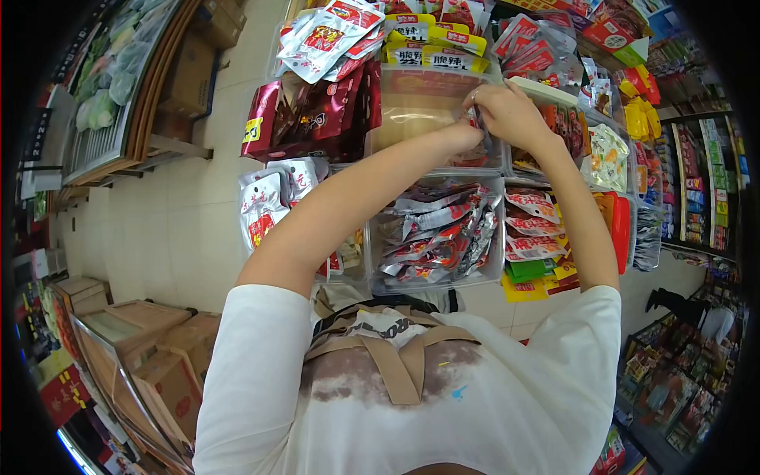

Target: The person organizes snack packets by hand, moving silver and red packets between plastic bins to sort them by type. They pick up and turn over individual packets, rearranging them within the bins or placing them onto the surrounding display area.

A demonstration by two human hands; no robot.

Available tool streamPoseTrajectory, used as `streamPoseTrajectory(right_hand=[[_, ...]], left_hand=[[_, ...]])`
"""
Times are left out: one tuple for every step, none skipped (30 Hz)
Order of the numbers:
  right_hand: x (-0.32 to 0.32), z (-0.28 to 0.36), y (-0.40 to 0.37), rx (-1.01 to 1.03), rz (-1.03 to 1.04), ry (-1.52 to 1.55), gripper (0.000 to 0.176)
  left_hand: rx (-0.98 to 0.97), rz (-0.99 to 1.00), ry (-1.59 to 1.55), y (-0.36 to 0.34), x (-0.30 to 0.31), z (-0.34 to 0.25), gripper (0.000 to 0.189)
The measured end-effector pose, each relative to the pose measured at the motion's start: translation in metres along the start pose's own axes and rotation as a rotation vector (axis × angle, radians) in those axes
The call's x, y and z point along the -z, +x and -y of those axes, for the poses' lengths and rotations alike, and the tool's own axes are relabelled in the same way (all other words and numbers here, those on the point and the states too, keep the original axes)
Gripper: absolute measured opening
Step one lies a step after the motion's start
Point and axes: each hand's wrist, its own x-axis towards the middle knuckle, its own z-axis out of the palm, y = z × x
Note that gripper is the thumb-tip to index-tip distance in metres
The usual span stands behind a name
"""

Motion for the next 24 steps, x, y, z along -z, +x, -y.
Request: streamPoseTrajectory(right_hand=[[-0.001,0.002,0.001,-0.005,0.047,-0.005,0.02],[0.0,0.004,0.001,0.0,0.051,-0.005,0.02],[0.005,0.012,0.001,-0.023,0.123,-0.081,0.02],[0.007,0.016,0.001,-0.047,0.195,-0.158,0.019],[0.005,0.015,0.003,-0.044,0.196,-0.159,0.019],[0.0,0.013,0.004,-0.045,0.213,-0.207,0.021],[-0.003,0.013,0.005,-0.045,0.231,-0.255,0.023],[-0.005,0.013,0.005,-0.043,0.234,-0.255,0.023],[-0.005,0.016,0.007,-0.036,0.288,-0.308,0.03],[-0.006,0.019,0.009,-0.028,0.342,-0.36,0.037],[-0.007,0.027,0.008,-0.024,0.343,-0.362,0.037],[-0.01,0.037,0.005,-0.081,0.354,-0.419,0.044],[-0.012,0.043,0.005,-0.137,0.365,-0.476,0.051],[-0.013,0.045,0.007,-0.134,0.367,-0.478,0.051],[-0.015,0.046,0.009,-0.138,0.387,-0.485,0.048],[-0.017,0.046,0.01,-0.143,0.405,-0.491,0.046],[-0.02,0.046,0.011,-0.143,0.404,-0.493,0.046],[-0.023,0.045,0.012,-0.157,0.438,-0.504,0.046],[-0.025,0.045,0.013,-0.172,0.472,-0.515,0.045],[-0.025,0.045,0.014,-0.171,0.472,-0.516,0.045],[-0.026,0.046,0.014,-0.171,0.476,-0.528,0.044],[-0.027,0.047,0.015,-0.166,0.482,-0.539,0.043],[-0.03,0.049,0.014,-0.158,0.484,-0.537,0.043],[-0.035,0.048,0.011,-0.134,0.388,-0.525,0.04]], left_hand=[[0.02,-0.005,0.055,0.002,0.004,0.002,0.022],[0.04,-0.01,0.109,0.005,0.007,0.005,0.023],[0.058,-0.014,0.165,0.006,0.01,0.006,0.025],[0.077,-0.018,0.221,0.009,0.013,0.007,0.026],[0.097,-0.021,0.278,0.011,0.016,0.008,0.027],[0.117,-0.023,0.335,0.014,0.019,0.011,0.029],[0.139,-0.024,0.392,0.017,0.021,0.014,0.03],[0.139,-0.025,0.388,0.02,0.023,0.017,0.03],[0.124,0.018,0.377,0.021,0.026,0.018,0.034],[0.108,0.059,0.366,0.022,0.028,0.019,0.039],[0.107,0.057,0.363,0.024,0.028,0.02,0.039],[0.095,0.07,0.304,0.025,0.025,0.018,0.039],[0.082,0.083,0.246,0.024,0.024,0.017,0.04],[0.082,0.082,0.242,0.023,0.024,0.018,0.04],[0.016,0.091,0.327,0.027,0.026,0.024,0.04],[-0.05,0.098,0.414,0.031,0.029,0.03,0.041],[-0.118,0.105,0.501,0.035,0.032,0.035,0.041],[-0.186,0.112,0.589,0.027,0.032,0.032,0.041],[-0.253,0.118,0.677,0.02,0.032,0.028,0.042],[-0.254,0.117,0.677,0.015,0.031,0.022,0.042],[-0.271,0.147,1.143,-0.035,0.019,-0.015,0.041],[-0.274,0.173,1.606,-0.078,0.009,-0.043,0.04],[-0.322,0.121,1.602,-0.103,0.004,-0.052,0.038],[-0.371,0.069,1.599,-0.124,0.0,-0.059,0.036]])
